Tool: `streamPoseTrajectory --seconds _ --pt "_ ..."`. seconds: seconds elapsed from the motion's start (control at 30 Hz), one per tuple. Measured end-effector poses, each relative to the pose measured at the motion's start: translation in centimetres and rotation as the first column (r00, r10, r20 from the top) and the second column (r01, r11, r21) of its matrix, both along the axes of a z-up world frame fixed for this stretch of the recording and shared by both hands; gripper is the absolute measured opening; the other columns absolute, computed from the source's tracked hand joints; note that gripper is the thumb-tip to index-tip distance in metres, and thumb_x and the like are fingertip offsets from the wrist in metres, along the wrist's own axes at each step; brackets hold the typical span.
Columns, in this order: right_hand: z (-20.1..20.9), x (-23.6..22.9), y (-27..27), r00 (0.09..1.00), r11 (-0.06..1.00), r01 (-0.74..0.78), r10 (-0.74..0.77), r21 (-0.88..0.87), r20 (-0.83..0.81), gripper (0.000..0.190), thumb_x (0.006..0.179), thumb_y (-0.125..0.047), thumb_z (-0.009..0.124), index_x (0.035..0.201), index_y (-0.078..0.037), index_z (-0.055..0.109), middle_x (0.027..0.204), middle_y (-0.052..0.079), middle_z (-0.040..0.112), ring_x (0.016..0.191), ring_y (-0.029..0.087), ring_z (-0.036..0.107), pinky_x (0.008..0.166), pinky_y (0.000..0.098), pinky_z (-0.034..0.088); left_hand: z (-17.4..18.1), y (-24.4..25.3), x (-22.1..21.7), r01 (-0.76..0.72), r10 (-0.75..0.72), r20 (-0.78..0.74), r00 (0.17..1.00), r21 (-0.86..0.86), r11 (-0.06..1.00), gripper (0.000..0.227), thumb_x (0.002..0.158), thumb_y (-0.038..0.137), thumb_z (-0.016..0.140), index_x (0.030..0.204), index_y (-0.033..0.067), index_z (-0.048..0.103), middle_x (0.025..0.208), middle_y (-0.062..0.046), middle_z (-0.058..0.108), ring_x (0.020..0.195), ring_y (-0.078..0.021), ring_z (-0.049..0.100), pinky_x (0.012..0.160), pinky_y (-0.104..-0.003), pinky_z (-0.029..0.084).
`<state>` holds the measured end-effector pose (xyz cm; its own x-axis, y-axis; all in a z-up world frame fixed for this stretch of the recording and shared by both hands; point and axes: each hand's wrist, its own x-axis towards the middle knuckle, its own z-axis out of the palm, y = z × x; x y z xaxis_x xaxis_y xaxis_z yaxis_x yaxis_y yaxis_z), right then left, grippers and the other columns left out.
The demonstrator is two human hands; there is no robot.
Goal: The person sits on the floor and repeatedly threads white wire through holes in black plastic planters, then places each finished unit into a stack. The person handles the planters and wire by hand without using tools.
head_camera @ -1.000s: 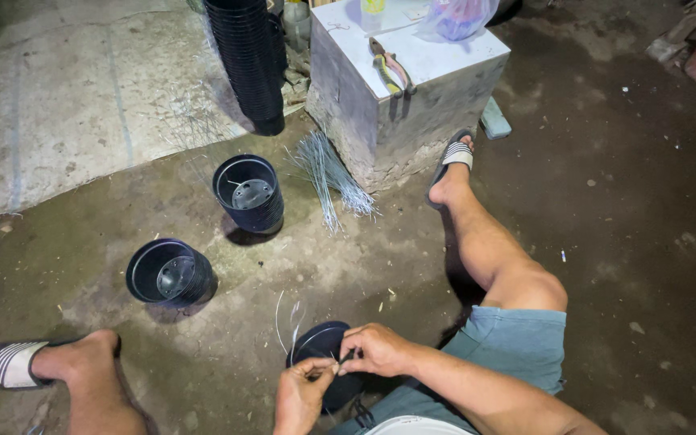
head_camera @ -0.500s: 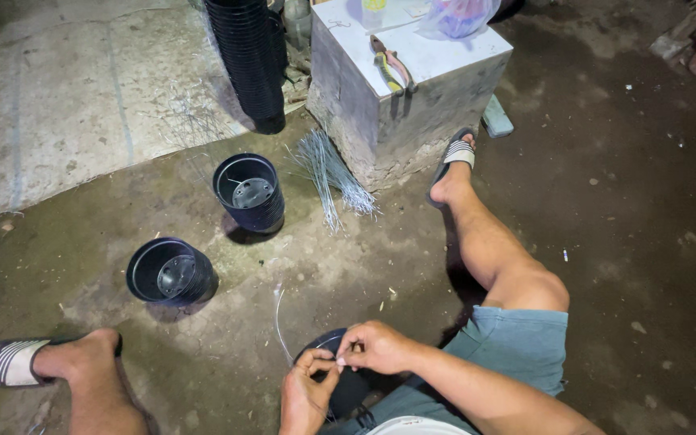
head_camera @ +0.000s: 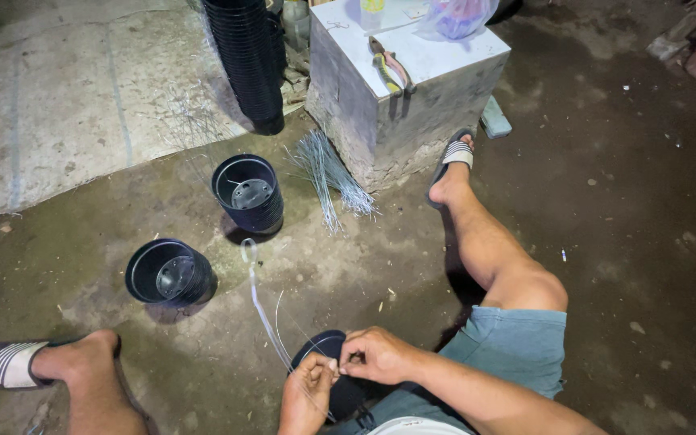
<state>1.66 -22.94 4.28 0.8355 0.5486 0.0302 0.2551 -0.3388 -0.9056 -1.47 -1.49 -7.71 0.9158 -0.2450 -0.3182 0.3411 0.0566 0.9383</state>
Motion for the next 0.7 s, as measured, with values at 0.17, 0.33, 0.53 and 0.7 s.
streamPoseTrajectory --seconds 0.17,0.33,0.53,0.7 --pt "-0.4 -0.6 -0.4 0.999 1.0 0.022 -0.021 0.013 -0.05 0.011 0.09 -0.014 0.075 0.089 -0.003 0.072 0.087 0.009 0.07 0.076 0.02 0.069 0.066 0.0334 0.055 1.0 -0.3 0.0 -0.043 0.044 -0.027 0.999 0.06 0.997 0.012 0.094 0.01 0.066 0.088 0.0003 0.069 0.076 -0.006 0.075 0.071 -0.0109 0.069 0.07 -0.026 0.058" --pt "-1.7 -0.8 -0.4 0.973 0.998 0.059 -0.064 -0.03 -0.223 0.018 0.082 -0.019 0.085 0.082 -0.005 0.074 0.083 0.01 0.069 0.074 0.018 0.069 0.065 0.0324 0.054 2.0 -1.0 -0.2 -0.082 0.082 0.012 0.997 0.102 0.991 0.01 0.091 0.008 0.069 0.09 -0.0021 0.069 0.093 -0.008 0.068 0.071 -0.0147 0.075 0.064 -0.028 0.058" --pt "-3.2 -1.8 0.9 0.927 0.948 0.192 -0.26 -0.254 -0.269 0.029 0.073 -0.027 0.09 0.074 -0.007 0.069 0.075 0.008 0.073 0.068 0.02 0.071 0.065 0.0342 0.055 3.0 -1.8 -0.4 -0.098 0.055 0.214 0.975 0.197 0.976 0.01 0.088 0.007 0.073 0.085 -0.0025 0.071 0.104 -0.01 0.063 0.083 -0.0176 0.072 0.071 -0.03 0.06" --pt "-4.1 -2.0 1.5 0.915 0.894 0.261 -0.349 -0.365 -0.203 0.026 0.073 -0.024 0.086 0.079 -0.009 0.066 0.077 0.01 0.073 0.072 0.027 0.071 0.066 0.0396 0.055 4.5 -2.3 -0.2 -0.065 -0.01 0.258 0.966 0.281 0.958 0.009 0.087 0.007 0.073 0.084 -0.0008 0.072 0.102 -0.01 0.065 0.088 -0.0198 0.07 0.077 -0.032 0.058"
